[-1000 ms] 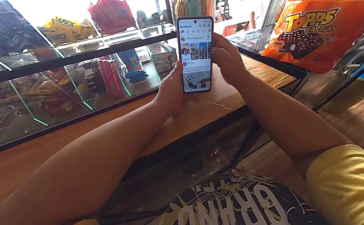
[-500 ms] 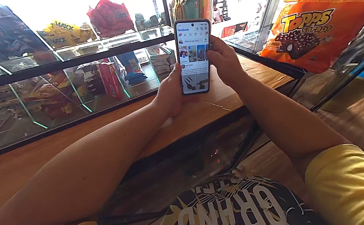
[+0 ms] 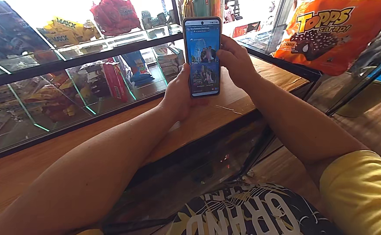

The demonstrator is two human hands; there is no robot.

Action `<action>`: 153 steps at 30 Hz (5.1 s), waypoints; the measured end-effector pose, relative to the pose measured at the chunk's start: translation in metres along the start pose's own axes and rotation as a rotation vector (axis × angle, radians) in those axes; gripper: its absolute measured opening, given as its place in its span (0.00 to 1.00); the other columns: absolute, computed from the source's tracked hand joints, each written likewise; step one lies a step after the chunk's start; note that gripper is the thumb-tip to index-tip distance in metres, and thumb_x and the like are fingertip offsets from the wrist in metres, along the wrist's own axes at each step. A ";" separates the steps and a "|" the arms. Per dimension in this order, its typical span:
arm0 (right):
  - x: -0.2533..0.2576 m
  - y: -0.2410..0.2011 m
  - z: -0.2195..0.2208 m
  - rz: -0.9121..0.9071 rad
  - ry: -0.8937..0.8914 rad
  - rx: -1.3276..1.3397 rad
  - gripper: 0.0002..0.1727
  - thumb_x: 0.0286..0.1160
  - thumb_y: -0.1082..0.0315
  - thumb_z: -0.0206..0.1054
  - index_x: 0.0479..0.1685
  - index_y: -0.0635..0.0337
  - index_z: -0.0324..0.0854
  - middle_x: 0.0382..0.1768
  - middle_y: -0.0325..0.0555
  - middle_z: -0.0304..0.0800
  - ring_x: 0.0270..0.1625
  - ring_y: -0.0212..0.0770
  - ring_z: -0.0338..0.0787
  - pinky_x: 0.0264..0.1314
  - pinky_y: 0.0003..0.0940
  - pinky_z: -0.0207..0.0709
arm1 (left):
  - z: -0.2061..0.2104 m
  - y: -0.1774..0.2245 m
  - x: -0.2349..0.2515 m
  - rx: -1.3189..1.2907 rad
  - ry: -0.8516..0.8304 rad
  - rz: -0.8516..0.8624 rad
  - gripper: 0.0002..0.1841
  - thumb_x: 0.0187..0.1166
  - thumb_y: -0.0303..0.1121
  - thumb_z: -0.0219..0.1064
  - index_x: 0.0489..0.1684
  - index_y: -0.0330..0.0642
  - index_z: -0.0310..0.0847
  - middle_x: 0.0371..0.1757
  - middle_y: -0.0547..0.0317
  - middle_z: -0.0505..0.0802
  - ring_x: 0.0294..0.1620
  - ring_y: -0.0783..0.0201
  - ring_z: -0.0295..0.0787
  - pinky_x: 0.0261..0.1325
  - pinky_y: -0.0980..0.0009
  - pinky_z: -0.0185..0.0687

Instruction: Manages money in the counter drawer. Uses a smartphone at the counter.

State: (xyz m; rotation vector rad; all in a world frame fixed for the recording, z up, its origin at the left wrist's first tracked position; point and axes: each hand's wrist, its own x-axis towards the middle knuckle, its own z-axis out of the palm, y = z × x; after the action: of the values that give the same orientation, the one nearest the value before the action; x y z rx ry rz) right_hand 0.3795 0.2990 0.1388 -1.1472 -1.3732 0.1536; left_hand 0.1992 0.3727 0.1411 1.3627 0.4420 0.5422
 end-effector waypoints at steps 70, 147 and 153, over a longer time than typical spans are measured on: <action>-0.004 -0.006 0.006 0.139 -0.408 -0.008 0.60 0.62 0.81 0.67 0.96 0.58 0.28 0.81 0.56 0.71 0.73 0.39 0.85 0.71 0.33 0.83 | -0.005 0.001 0.003 -0.059 0.148 0.134 0.33 0.92 0.61 0.29 0.78 0.53 0.70 0.66 0.52 0.89 0.62 0.50 0.90 0.49 0.50 0.90; -0.003 -0.004 0.007 0.137 -0.376 0.009 0.57 0.63 0.81 0.67 0.95 0.60 0.32 0.76 0.56 0.77 0.69 0.38 0.88 0.69 0.32 0.84 | -0.004 0.001 0.003 -0.072 0.134 0.142 0.32 0.93 0.60 0.30 0.79 0.52 0.69 0.68 0.51 0.88 0.62 0.50 0.90 0.48 0.49 0.91; -0.003 -0.006 0.007 0.154 -0.374 0.002 0.58 0.64 0.82 0.68 0.95 0.60 0.32 0.77 0.56 0.76 0.69 0.38 0.88 0.69 0.31 0.85 | -0.004 0.000 0.003 -0.079 0.133 0.141 0.32 0.93 0.60 0.30 0.79 0.52 0.68 0.68 0.51 0.87 0.62 0.49 0.90 0.48 0.49 0.91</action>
State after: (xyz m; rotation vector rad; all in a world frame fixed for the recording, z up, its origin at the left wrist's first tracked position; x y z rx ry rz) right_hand 0.3702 0.2978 0.1397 -1.2659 -1.6077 0.5010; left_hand 0.1992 0.3778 0.1408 1.2922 0.4297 0.7626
